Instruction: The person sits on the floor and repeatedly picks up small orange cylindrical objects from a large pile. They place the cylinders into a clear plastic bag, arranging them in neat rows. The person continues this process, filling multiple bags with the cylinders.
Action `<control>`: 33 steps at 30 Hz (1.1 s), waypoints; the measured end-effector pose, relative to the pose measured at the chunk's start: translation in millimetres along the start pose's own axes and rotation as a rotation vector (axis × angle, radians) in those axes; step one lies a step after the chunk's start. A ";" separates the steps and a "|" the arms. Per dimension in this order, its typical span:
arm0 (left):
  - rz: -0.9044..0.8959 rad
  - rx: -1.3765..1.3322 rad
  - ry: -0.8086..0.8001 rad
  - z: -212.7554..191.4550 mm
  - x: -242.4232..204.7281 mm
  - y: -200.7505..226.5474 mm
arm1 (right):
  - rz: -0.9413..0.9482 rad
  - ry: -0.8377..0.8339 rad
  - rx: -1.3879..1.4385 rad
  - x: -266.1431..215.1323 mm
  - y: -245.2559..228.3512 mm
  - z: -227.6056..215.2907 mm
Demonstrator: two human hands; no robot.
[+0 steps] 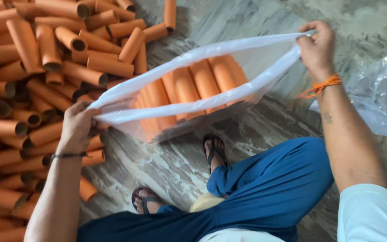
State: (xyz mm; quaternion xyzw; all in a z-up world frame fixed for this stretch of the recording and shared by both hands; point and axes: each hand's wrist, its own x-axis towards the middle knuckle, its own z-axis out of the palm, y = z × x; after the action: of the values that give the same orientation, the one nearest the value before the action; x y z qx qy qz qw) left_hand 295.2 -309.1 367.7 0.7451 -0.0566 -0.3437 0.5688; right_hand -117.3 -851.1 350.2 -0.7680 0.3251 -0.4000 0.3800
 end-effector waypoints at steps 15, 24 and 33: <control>-0.255 0.236 -0.225 -7.4 -23.2 28.2 | -0.021 -0.014 0.218 3.2 -60.8 2.6; 0.347 1.160 0.030 44.3 -39.4 59.6 | 0.482 -0.275 0.354 -24.7 -69.1 36.6; 1.270 1.005 -0.228 309.4 -85.3 56.1 | 0.432 -0.650 0.297 -42.1 -91.0 -6.1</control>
State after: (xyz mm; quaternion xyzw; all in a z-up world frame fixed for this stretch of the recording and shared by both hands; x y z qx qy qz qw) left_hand 69.5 -538.2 419.5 0.6975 -0.6729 0.0368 0.2437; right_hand -124.5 -773.9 413.9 -0.7053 0.2808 -0.0904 0.6447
